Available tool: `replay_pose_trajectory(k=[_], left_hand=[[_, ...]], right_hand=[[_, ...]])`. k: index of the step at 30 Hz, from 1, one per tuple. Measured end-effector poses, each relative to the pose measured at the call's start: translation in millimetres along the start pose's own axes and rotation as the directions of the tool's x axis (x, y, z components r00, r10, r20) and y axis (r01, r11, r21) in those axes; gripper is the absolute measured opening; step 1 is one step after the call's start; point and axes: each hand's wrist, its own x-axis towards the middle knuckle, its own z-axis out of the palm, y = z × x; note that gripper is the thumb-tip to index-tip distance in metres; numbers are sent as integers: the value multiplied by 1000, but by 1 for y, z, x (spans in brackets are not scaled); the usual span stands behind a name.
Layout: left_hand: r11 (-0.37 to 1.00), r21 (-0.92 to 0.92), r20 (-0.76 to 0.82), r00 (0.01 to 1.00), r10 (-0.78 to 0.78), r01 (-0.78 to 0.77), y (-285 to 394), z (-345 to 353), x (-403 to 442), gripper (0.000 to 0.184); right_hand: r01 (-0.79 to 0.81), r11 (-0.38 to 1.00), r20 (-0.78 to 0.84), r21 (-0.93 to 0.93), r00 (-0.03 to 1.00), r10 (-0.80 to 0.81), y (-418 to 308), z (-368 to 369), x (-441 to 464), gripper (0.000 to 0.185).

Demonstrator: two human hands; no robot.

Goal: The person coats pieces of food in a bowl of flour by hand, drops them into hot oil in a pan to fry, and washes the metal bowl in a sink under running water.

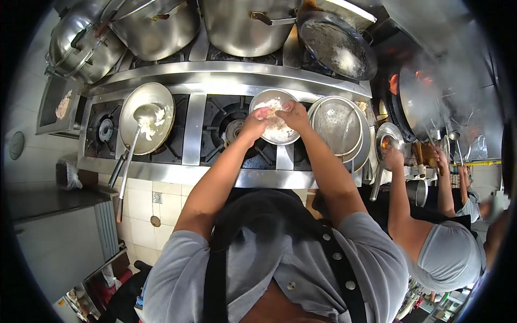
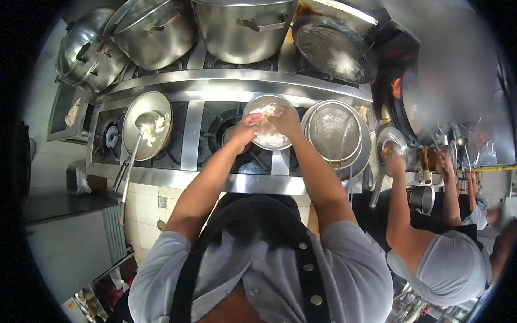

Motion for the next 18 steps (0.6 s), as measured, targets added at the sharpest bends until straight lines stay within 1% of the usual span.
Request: replay_pose_trajectory(k=[1,2,5,6,9,10,13,14,16,17,18], left_hand=[[989,69,0,992,129,-129,15,8,-4,45],[998,17,42,997,60,-60,30,14,-9,55],[968,-158,180,958,222,-194,18,24,19,51],[958,15,96,954,285,-288,20,27,24,45],[987,-58,78,984,157,-153,20,27,35,35],[985,-117,44,990,135,-130,19,29,37,26],[997,-79,44,999,21,-18,22,22,42,24],[994,-104,51,998,42,-37,16,21,47,25],[995,66,61,996,73,-77,13,20,49,26],[984,152,67,994,86,-95,11,19,50,27],[968,195,80,986,145,-158,5,20,52,26]], right_hand=[[-46,987,1,152,999,46,-16,-9,0,37],[-108,942,60,317,994,94,-31,-21,-4,36],[-251,821,206,512,964,167,-55,-37,-2,34],[-239,860,214,451,964,156,-65,-45,-5,31],[-258,831,182,493,964,192,-50,-45,0,29],[-270,837,180,476,961,208,-45,-46,1,26],[-214,763,154,609,976,152,-33,-51,-3,26],[-232,767,172,599,972,160,-31,-51,-4,27],[-271,771,214,576,960,178,-43,-51,-10,29],[-242,837,232,491,962,142,-47,-50,-10,30],[-206,892,253,402,961,109,-51,-49,-9,31]])
